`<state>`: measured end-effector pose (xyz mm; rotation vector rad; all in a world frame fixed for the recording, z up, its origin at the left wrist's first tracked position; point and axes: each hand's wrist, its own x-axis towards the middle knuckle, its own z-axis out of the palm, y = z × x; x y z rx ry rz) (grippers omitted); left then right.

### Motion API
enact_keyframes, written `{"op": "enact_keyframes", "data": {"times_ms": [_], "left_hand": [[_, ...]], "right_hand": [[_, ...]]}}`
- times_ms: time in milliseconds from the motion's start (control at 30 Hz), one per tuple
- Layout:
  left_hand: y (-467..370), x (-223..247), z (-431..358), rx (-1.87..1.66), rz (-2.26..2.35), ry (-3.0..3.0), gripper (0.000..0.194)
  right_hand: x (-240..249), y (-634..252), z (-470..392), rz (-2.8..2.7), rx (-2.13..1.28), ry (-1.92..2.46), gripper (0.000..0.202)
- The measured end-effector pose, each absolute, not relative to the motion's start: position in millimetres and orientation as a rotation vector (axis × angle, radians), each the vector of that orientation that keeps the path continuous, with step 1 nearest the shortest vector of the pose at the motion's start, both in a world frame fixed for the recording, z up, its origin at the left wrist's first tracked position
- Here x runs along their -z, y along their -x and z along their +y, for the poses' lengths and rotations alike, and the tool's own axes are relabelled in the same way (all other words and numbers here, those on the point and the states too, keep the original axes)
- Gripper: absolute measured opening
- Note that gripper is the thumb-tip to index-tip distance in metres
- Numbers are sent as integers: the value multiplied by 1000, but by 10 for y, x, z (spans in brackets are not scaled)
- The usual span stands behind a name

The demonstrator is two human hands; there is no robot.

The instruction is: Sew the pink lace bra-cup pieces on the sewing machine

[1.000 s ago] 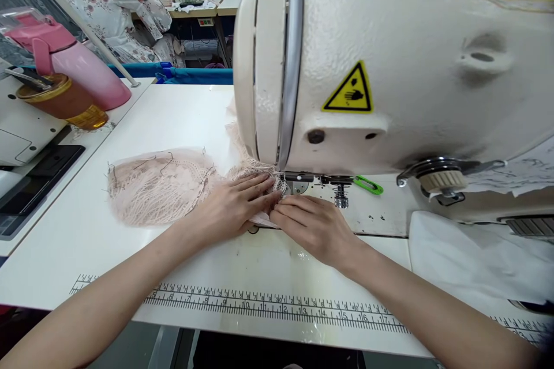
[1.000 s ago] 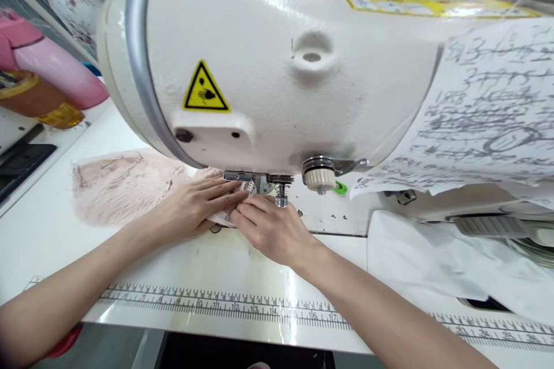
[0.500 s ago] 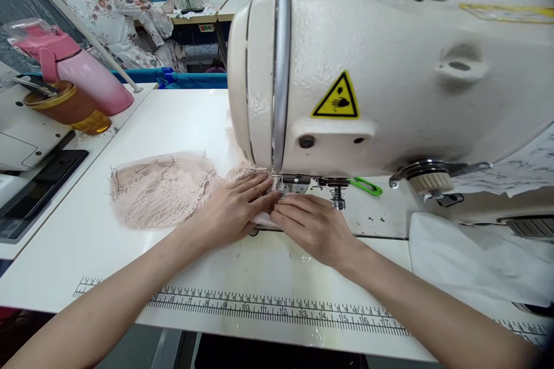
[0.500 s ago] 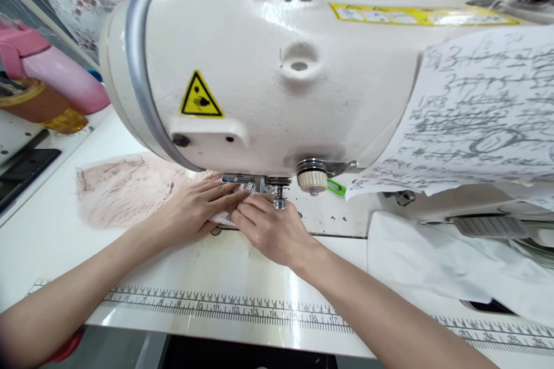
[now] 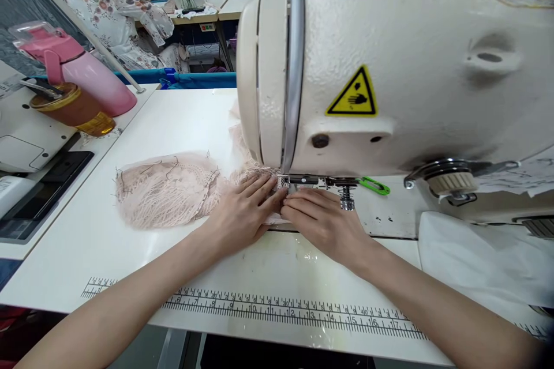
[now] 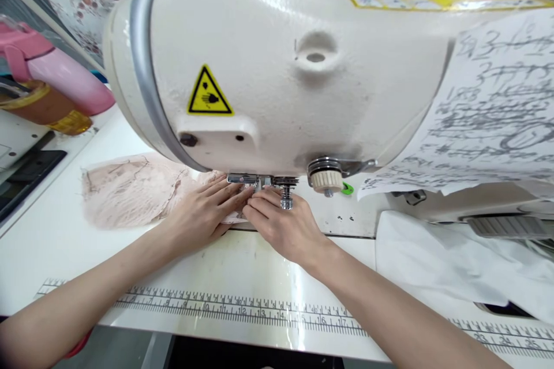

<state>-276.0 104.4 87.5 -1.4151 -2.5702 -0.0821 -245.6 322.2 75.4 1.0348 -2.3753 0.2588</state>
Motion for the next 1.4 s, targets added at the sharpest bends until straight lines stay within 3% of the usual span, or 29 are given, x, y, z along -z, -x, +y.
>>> {"op": "enact_keyframes", "data": {"times_ms": [267,600,1000,1400], "left_hand": [[2719,-883,1076,30,-2552,1373,47],[2698,-878,1077,58,-2578,1378,47],[2705,-878,1099,47,-2590,1340,45],[2801,-895,937,106,-2393,1594,44]], "right_hand": [[-794,2492,3240,-2318,-313,-995,18],[-838,2440,3258,-2446,-159,-831,28],[-803,2489,3304,-2400,-114,-748,21],[-751,2507,3253,-2352,-86,-1001,24]]}}
